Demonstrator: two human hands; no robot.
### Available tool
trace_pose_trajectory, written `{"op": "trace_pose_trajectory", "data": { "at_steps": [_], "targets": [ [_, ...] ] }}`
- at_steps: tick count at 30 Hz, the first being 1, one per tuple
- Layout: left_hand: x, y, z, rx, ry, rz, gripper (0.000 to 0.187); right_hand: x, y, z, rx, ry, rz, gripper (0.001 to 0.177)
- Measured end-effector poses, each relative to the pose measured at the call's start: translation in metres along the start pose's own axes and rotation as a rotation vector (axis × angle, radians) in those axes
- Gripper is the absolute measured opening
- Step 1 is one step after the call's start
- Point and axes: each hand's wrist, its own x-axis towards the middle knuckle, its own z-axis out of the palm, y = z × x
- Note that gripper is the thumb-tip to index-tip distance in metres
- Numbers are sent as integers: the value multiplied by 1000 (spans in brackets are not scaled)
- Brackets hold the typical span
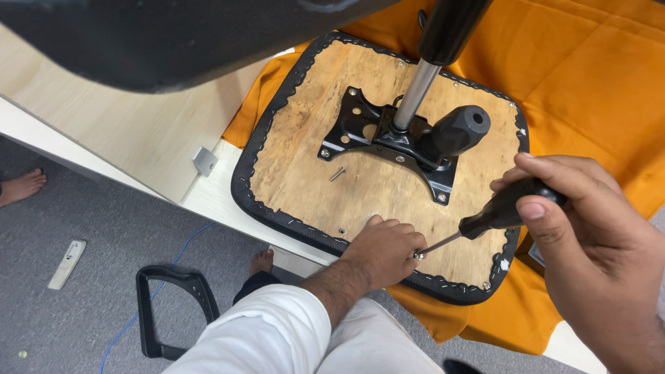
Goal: The person uses a screwdriver to tighten screws into a black metal bracket attached to the underside of a wooden chair seat. They work on multiple screw holes around the bracket, then place a small black plastic part into a recess on the seat.
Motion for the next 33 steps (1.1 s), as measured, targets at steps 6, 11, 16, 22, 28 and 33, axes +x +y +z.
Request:
{"op": "trace_pose_trajectory", "data": {
  "at_steps": [6,11,16,22,28,33],
  "targets": [
    [-1,1,0,-35,3,-6,19,-4,6,0,134,-1,-30,28],
    [-1,-1,1,-23,23,7,20,-6,6,0,180,-30,-70,23],
    [-1,1,1,-24,7,-1,21,-10,6,-4,79,-26,29,29],
    [0,0,3,-13,10,5,20,-12,10,-2,123,-55,-29,24],
    [-1,0,0,-26,31,29,20,-7,10,-5,117,-115,-109,24],
    [-1,-1,-1,-20,23,37,18,-9,11,-6,87,-83,-74,30]
  ]
}}
